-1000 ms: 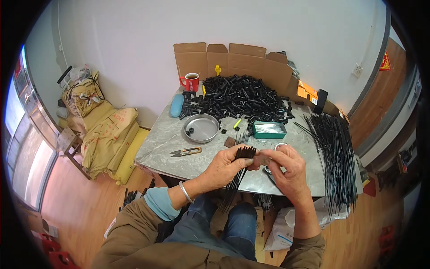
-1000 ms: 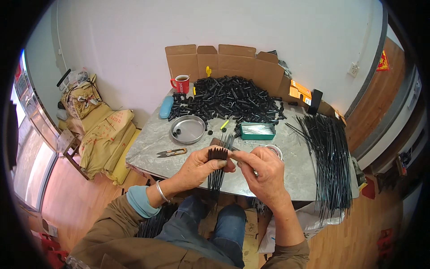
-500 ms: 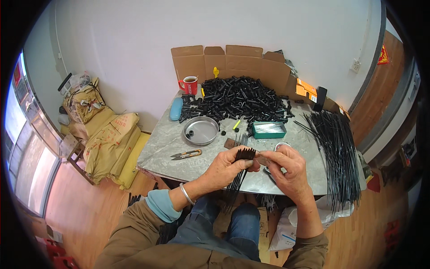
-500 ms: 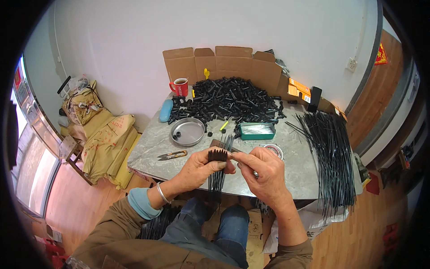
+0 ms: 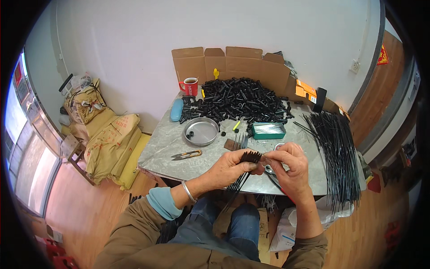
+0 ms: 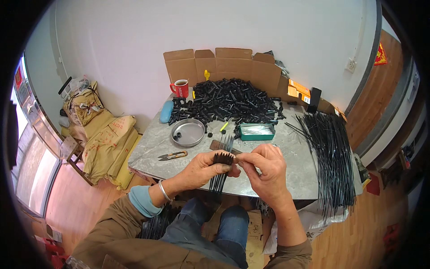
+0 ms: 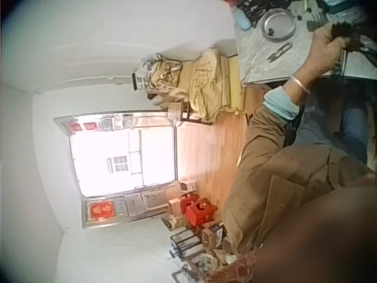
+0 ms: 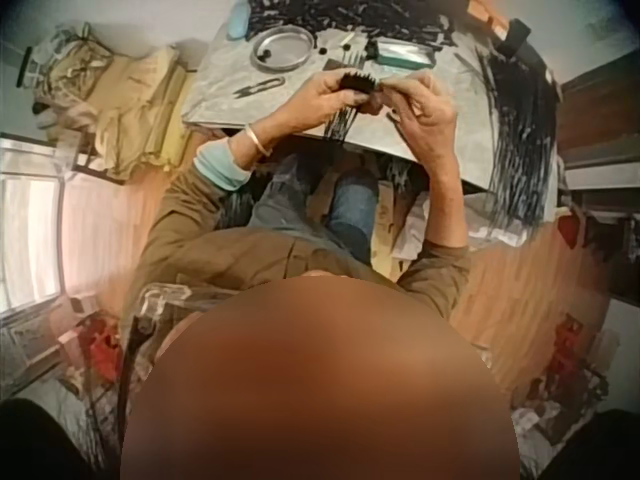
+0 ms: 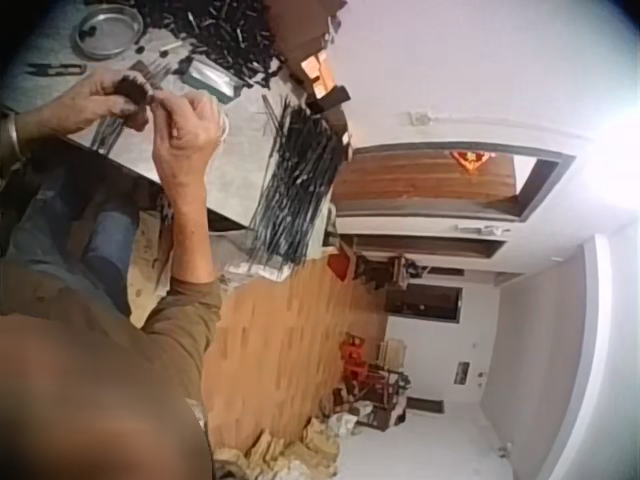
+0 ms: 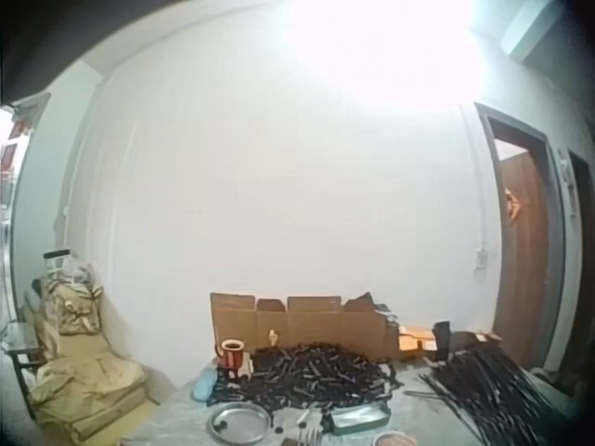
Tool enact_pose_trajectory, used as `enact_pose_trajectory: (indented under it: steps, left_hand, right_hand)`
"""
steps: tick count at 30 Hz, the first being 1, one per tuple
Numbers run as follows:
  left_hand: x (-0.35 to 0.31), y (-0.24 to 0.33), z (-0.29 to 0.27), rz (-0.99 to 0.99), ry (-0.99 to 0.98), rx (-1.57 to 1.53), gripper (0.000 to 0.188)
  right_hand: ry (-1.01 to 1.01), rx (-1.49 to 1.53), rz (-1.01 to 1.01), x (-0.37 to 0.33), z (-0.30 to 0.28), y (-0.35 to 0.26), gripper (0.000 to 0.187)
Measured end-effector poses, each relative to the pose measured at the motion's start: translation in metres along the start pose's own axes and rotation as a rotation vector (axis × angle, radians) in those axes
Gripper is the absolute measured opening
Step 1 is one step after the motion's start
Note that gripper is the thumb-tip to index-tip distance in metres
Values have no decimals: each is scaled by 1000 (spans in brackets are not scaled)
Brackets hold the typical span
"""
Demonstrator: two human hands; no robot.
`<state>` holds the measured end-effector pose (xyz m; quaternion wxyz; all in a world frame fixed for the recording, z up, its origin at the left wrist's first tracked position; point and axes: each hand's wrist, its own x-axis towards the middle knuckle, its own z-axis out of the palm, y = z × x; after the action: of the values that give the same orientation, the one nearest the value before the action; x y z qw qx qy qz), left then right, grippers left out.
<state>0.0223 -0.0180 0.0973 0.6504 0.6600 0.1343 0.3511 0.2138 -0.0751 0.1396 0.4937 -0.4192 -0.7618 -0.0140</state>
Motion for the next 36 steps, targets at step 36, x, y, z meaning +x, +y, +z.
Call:
enact_pose_trajectory:
  steps: [36]
  left_hand:
    - [4,3,-24,13,-136,261,23]
  right_hand:
    - [-105,252,187,6,19,0,9]
